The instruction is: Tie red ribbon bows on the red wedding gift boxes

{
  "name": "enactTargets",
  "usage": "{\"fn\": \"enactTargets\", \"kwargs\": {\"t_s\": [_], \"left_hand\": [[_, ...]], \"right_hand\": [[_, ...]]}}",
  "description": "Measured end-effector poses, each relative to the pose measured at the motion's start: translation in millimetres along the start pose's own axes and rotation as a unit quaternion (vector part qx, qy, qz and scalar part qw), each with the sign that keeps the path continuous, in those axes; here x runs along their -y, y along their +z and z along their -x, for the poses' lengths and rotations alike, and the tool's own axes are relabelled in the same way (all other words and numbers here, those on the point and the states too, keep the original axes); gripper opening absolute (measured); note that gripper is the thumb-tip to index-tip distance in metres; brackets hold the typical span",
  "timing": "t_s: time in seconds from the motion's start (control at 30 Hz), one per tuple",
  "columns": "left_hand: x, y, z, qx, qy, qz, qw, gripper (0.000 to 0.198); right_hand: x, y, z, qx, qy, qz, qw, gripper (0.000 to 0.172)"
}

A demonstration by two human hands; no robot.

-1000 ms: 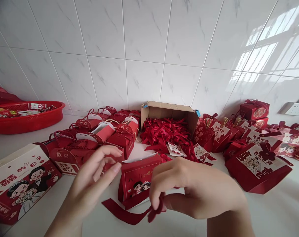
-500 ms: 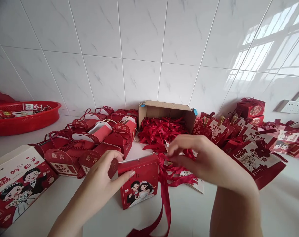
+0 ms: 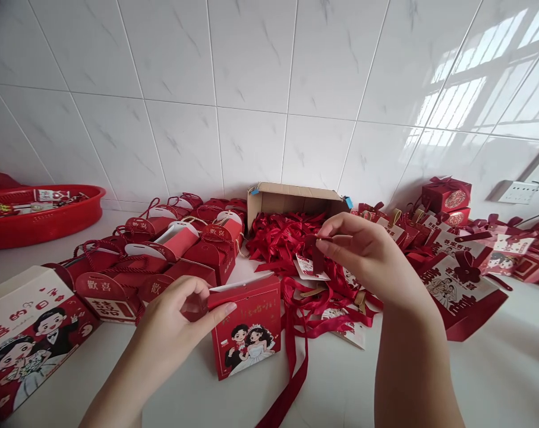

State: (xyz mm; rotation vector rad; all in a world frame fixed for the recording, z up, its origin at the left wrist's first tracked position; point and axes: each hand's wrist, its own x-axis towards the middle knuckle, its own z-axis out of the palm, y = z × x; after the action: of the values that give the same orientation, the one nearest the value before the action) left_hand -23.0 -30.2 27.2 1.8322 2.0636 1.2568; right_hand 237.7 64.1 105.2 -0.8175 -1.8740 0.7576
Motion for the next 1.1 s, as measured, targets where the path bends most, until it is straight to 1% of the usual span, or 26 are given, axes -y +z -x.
{"fn": "enactTargets", "kwargs": {"t_s": [0.1,0.17,0.2,0.27,0.3,0.37,0.47,0.57,0.67,0.8,0.9,1.03,1.1], "left_hand": [[0,3.8,-3,0.007,0.007,0.095,0.995,0.027],[0,8.4,-5,0.012,0.002,0.154,0.988,0.022],[0,10.8,-6,0.013,-0.004,0.172,0.985,0.020],[1,14.6,-7,0.011,-0.017,0.193,0.981,0.021],[1,15.9,-8,0.010,-0.021,0.200,0.980,0.023],[1,17.1,-9,0.021,-0.010,0.199,0.980,0.028],[1,17.2,-10,0.070,0.028,0.175,0.982,0.020],[-1,17.4,-10,0.103,0.022,0.173,0.979,0.018],[-3,17.7,-9,0.102,0.012,0.161,0.982,0.017],[-4,15.7,-9,0.107,0.027,0.149,0.983,0.018],[-4,13.5,-11,0.120,0.033,0.145,0.982,0.022],[-3,12.5,-12,0.120,0.024,0.145,0.982,0.023],[-3,12.5,-12,0.121,0.019,0.151,0.981,0.023]], "right_hand": [[2,-1,3,0.109,0.010,0.005,0.994,0.013],[3,0,3,0.202,0.002,0.021,0.979,0.005],[4,2,3,0.247,-0.010,0.031,0.968,0.003],[6,9,1,0.323,-0.041,0.049,0.944,0.013],[7,13,0,0.350,-0.055,0.052,0.934,0.017],[8,23,-2,0.376,-0.075,0.049,0.922,0.022],[8,34,-5,0.377,-0.086,0.056,0.920,0.026],[7,39,-7,0.372,-0.093,0.075,0.921,0.026],[7,41,-7,0.359,-0.111,0.078,0.923,0.025],[5,51,-6,0.334,-0.115,0.091,0.931,0.026],[1,63,-6,0.328,-0.102,0.101,0.934,0.027],[-3,76,-6,0.283,-0.069,0.151,0.945,0.032],[-3,81,-6,0.267,-0.065,0.175,0.946,0.033]]}}
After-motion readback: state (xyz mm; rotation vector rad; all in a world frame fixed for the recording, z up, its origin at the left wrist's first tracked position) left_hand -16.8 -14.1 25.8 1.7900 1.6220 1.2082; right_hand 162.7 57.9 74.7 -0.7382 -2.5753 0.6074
